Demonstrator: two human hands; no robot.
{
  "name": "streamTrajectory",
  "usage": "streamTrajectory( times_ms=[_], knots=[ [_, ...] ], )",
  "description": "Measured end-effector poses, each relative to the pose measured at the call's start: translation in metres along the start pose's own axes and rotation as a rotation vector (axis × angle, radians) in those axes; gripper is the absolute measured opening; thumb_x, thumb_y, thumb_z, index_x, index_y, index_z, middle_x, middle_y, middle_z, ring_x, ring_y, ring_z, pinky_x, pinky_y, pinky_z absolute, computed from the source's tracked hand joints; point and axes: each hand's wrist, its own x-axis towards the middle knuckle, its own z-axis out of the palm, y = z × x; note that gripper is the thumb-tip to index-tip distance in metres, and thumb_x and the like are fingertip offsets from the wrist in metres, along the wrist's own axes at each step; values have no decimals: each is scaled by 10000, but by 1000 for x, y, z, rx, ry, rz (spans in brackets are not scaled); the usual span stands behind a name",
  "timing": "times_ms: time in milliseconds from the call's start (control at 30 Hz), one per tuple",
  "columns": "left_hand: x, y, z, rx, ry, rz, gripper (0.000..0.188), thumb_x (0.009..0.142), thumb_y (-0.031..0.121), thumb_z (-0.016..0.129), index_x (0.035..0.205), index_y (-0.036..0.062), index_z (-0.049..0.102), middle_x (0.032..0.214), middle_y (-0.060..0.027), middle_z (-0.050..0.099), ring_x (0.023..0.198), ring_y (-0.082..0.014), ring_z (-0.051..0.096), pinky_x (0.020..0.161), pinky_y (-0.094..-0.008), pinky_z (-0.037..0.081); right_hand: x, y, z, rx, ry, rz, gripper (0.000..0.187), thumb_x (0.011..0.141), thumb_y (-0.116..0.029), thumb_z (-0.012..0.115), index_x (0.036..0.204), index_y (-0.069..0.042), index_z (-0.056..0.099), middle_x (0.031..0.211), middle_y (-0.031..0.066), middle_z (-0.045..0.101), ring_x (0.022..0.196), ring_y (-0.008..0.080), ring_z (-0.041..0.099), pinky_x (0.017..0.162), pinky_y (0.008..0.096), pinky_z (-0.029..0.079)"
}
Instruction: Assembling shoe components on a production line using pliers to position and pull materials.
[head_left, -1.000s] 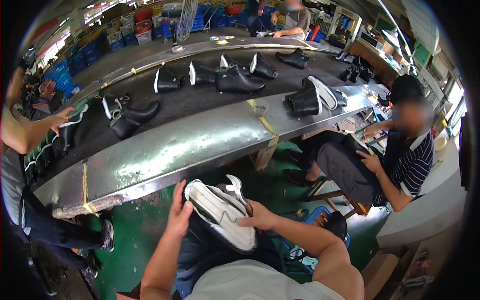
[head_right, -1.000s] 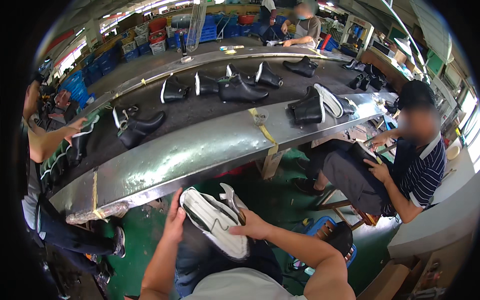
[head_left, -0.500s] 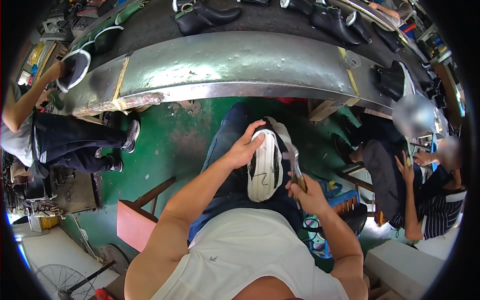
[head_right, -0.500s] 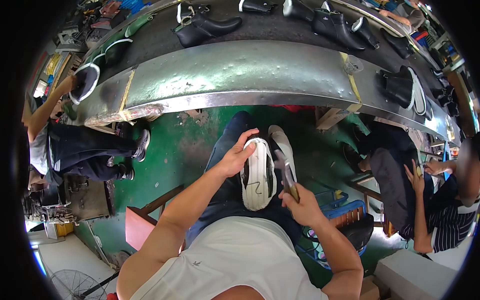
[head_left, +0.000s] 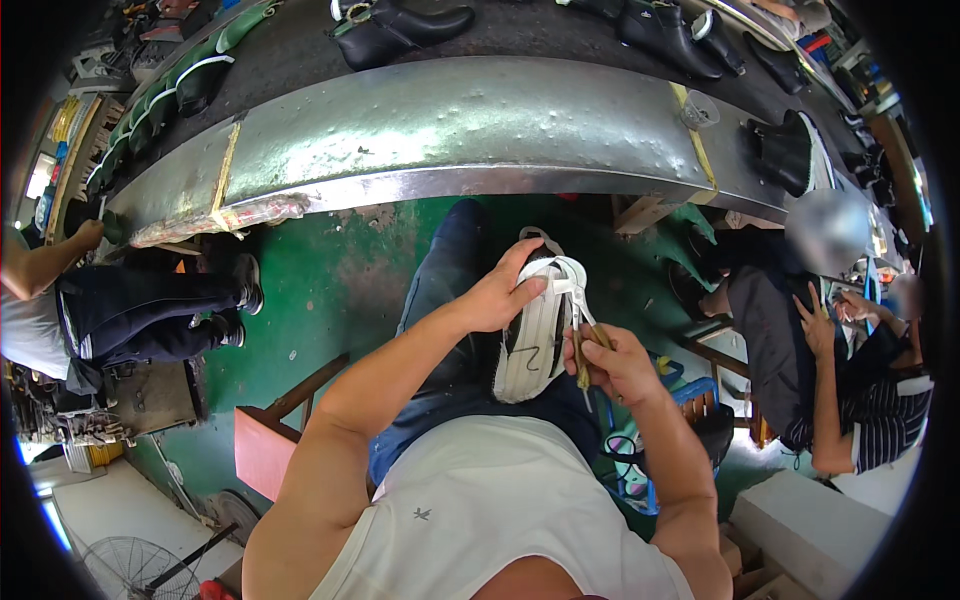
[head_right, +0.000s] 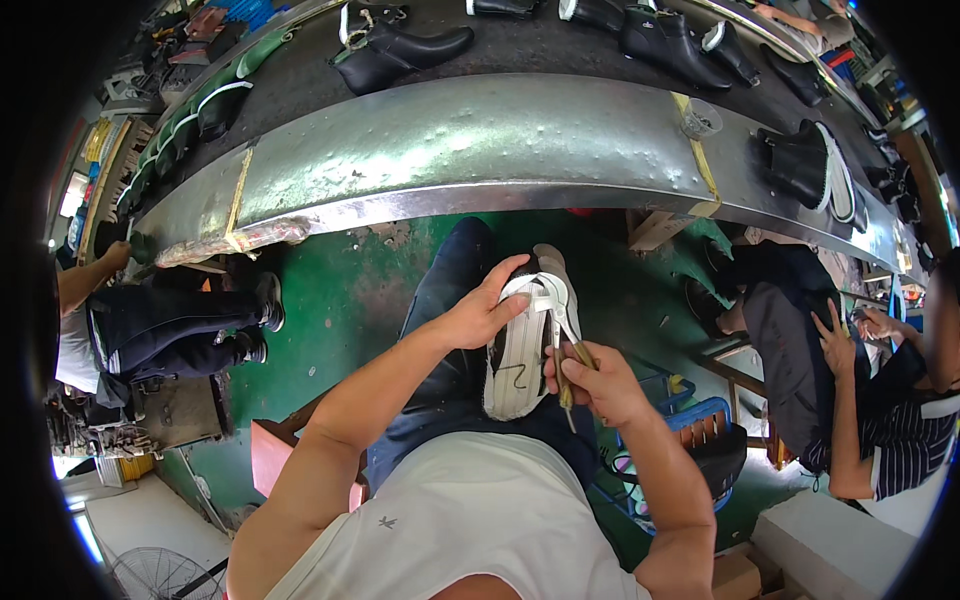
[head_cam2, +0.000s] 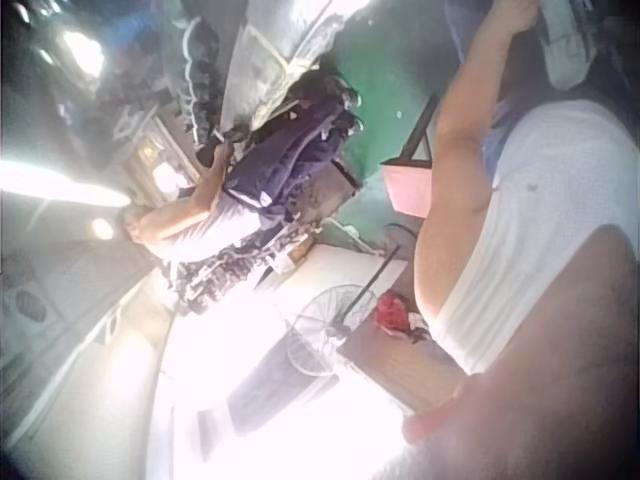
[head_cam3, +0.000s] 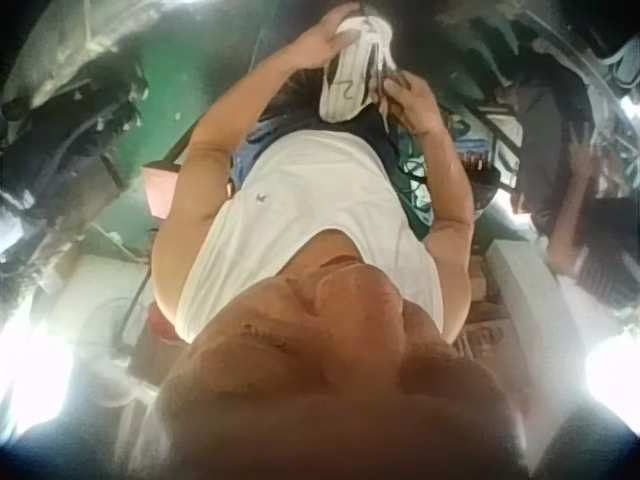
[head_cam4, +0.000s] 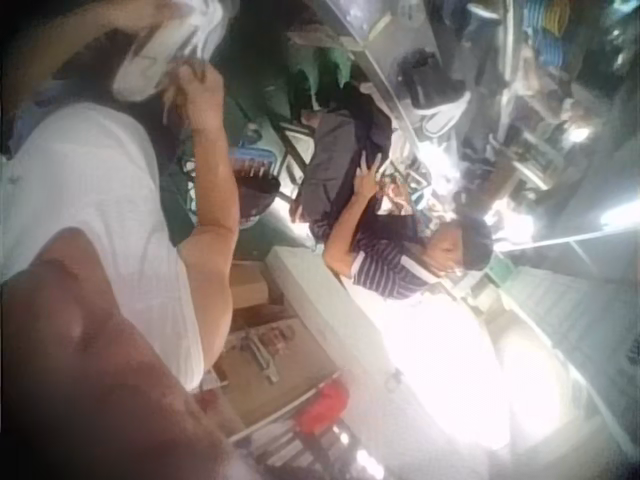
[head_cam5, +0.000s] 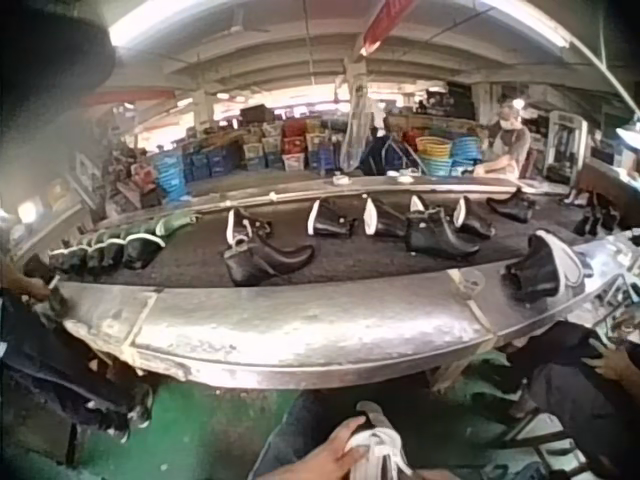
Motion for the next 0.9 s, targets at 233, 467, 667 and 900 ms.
streamTrajectory(
  times_ms=[233, 467, 667, 900],
  knots=[
    [1, -7, 6, 119, 15, -12, 648, 1028, 258, 545, 1541, -9, 253, 1563, -272, 302, 1455, -412, 333, 1196, -408, 293, -6, -14, -15, -554, 23, -47, 219, 967, -128, 577, 1123, 16, 629, 889, 69, 666, 753, 141, 626, 675, 270, 495],
    [4, -27, -5, 151, 10, -28, 540, 1012, 217, 570, 1471, -8, 395, 1507, -240, 396, 1408, -383, 407, 1174, -391, 329, 36, 21, -27, -649, 97, -146, 226, 944, -178, 637, 1067, 9, 602, 803, 61, 646, 626, 135, 591, 598, 318, 504],
    [-11, -53, -24, -145, 4, -120, 566, 1034, 234, 586, 1536, 85, 370, 1481, -130, 455, 1362, -228, 438, 1137, -335, 348, 65, 44, -13, -1096, 239, -488, 242, 945, -135, 625, 1123, 25, 588, 886, 182, 676, 805, 328, 692, 745, 450, 547],
    [-5, -10, -22, -653, 158, -518, 593, 992, 217, 659, 1526, 106, 426, 1336, -72, 584, 1232, -167, 540, 1038, -301, 433, 41, 16, 21, -1536, 289, -327, 217, 888, -39, 597, 1086, 34, 547, 980, 259, 658, 929, 440, 660, 825, 501, 527]
  ],
)
